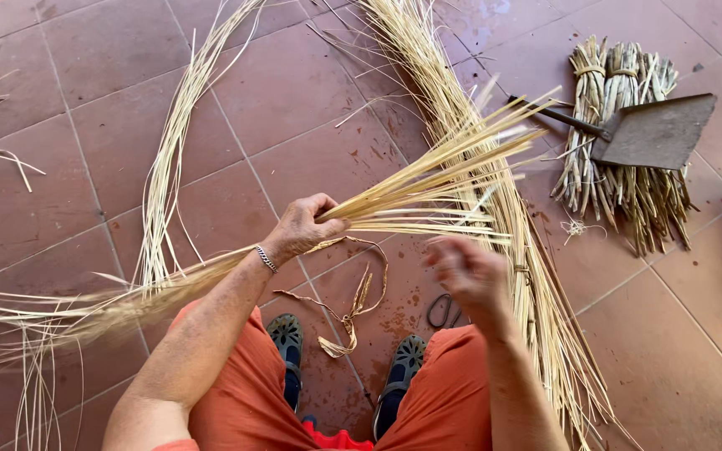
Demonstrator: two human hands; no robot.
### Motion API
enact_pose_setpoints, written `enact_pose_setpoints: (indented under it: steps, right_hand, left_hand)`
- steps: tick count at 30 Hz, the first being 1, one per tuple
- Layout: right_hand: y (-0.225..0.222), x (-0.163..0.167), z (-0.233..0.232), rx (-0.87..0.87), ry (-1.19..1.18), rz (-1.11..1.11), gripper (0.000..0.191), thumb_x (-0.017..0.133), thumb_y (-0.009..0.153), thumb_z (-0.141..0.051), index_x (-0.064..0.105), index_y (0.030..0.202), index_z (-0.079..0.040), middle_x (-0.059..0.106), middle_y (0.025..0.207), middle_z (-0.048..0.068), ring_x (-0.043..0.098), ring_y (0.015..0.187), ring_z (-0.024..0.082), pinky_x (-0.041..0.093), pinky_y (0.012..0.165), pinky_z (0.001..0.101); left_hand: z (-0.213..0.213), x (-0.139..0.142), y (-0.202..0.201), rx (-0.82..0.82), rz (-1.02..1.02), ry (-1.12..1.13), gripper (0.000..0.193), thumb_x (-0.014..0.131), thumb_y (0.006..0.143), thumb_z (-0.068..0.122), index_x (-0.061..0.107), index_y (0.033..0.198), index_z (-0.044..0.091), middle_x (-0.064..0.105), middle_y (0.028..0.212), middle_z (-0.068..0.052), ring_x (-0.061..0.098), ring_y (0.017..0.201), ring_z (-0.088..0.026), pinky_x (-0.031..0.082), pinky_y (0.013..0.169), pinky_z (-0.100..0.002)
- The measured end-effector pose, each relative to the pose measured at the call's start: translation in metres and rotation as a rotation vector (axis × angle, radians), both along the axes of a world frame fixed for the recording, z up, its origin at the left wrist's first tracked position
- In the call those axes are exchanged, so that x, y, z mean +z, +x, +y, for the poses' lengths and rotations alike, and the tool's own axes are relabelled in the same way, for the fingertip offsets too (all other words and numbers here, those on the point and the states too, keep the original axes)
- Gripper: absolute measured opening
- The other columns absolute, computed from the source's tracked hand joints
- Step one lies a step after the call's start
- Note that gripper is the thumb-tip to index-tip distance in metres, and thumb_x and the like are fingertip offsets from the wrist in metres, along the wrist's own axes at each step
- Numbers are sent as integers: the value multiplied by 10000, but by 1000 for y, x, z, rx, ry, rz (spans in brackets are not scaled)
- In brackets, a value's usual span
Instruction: The person sits on a tiled floor and repeatedly separates small bundles of dried straw from a larger bundle, aligns them, and ties them with thin strips. The person uses hands to gather, align, and tie the straw bundles, occasionally using scissors to trim ties.
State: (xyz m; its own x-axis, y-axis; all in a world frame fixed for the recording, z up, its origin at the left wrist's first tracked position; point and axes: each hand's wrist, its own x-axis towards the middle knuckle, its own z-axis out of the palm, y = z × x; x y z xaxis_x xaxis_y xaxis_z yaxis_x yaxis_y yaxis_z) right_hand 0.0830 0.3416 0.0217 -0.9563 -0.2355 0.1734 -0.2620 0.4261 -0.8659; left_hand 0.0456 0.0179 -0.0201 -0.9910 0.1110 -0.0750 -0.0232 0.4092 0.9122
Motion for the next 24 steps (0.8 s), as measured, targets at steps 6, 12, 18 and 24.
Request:
enact_pose_setpoints:
  steps: [6, 12, 18, 24]
  right_hand:
    - [-21, -22, -61, 98, -96, -711, 444, 644, 986, -316, 524, 1382, -158, 749, 1068, 85, 749, 809, 181, 625, 609, 325]
    - [-51, -64, -82, -95, -1127, -664, 270, 721, 965, -133, 616, 1208, -84, 729, 1041, 66, 718, 945, 215, 626, 712, 363]
    - [-43, -81, -79, -66, -1169, -584, 233, 718, 946, -49, 676, 1175, -63, 740, 1062, 91, 717, 941, 214, 627, 752, 372]
    - [-38, -70, -79, -62, -1183, -635, 244, 693, 951, -57, 675, 1194, -64, 751, 1089, 116, 727, 987, 222, 625, 770, 362]
  left_hand:
    - [8, 1, -2, -44, -147, 185, 239, 714, 946, 269, 715, 1005, 37, 652, 755, 38, 558, 663, -29, 485, 585, -225]
    - [9, 6, 2, -84, -154, 160, 288, 650, 1006, 316, 722, 950, 43, 590, 668, 43, 519, 609, -35, 453, 558, -223]
    - [6, 12, 8, -63, -171, 86, 364, 566, 1030, 382, 714, 940, 62, 607, 623, 26, 527, 563, -46, 443, 529, -237]
    - [5, 10, 7, -65, -145, 121, 356, 553, 1044, 380, 691, 962, 63, 608, 647, 36, 540, 556, -44, 444, 508, -245]
